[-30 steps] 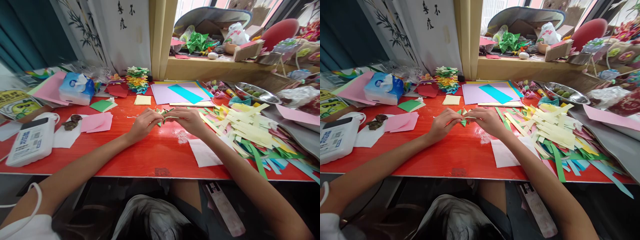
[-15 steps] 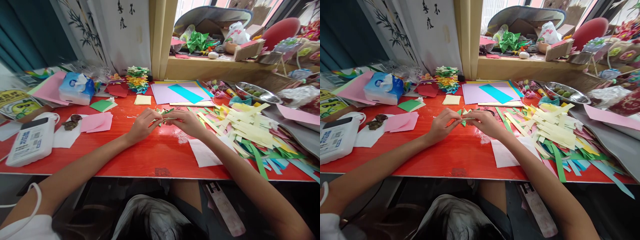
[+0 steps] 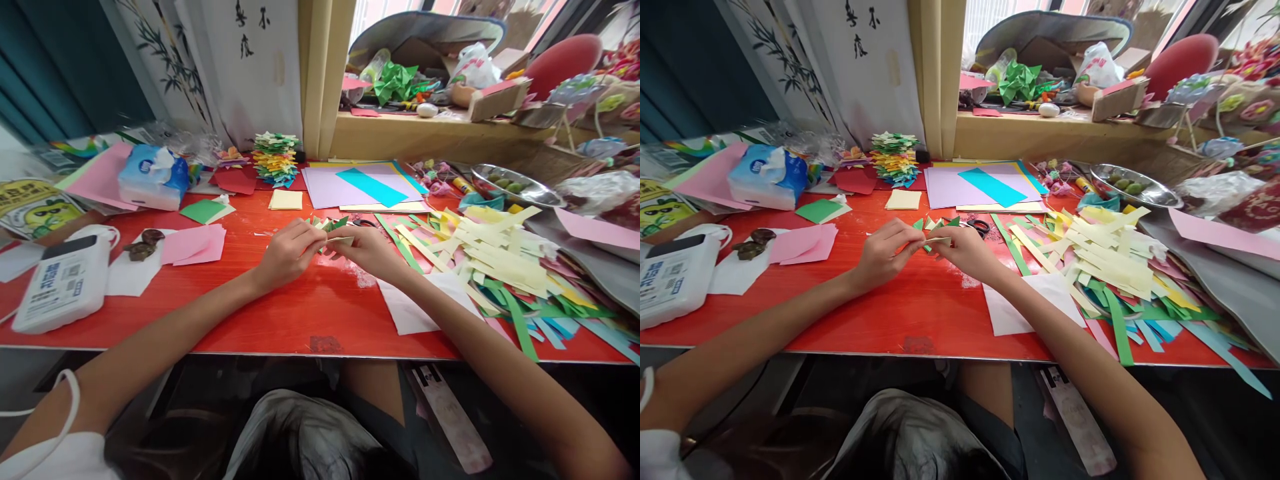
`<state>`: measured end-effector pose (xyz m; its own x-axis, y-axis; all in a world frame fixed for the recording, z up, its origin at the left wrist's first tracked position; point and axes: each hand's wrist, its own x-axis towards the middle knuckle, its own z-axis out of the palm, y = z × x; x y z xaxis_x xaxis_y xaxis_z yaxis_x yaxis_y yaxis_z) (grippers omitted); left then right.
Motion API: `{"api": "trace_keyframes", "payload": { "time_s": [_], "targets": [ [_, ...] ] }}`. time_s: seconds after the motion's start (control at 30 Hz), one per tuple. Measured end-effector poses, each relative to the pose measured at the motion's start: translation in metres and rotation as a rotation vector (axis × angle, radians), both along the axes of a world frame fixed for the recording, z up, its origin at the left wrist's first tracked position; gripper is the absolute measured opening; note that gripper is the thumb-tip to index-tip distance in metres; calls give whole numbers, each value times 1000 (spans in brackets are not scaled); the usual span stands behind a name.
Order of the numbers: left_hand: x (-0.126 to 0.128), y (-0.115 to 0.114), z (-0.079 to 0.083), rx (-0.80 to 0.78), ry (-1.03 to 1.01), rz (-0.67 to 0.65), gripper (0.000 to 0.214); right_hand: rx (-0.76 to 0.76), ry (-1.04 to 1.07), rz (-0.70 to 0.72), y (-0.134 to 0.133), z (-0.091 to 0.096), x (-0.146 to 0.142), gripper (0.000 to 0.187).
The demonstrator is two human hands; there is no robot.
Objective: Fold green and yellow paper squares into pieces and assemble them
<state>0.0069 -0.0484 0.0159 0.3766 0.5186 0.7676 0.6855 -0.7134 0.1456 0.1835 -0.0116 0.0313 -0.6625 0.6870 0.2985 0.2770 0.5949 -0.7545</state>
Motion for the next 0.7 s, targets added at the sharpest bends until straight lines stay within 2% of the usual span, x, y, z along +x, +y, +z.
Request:
{"api": "trace_keyframes", "payload": {
  "time_s": [0.1, 0.3, 0.53, 0.7],
  "targets": [
    [0, 2, -1, -35, -14, -15, 9, 201, -46, -67, -1, 3, 1, 17],
    [0, 5, -3, -64, 1, -10, 8, 285, -34, -67, 0, 2, 3, 17],
    [1, 5, -6, -74, 7, 47, 10, 566, -123, -34, -2, -12, 0, 24],
    [3, 7, -8, -66, 22, 52, 14, 504, -101, -63, -1, -18, -3, 25]
  ]
}}
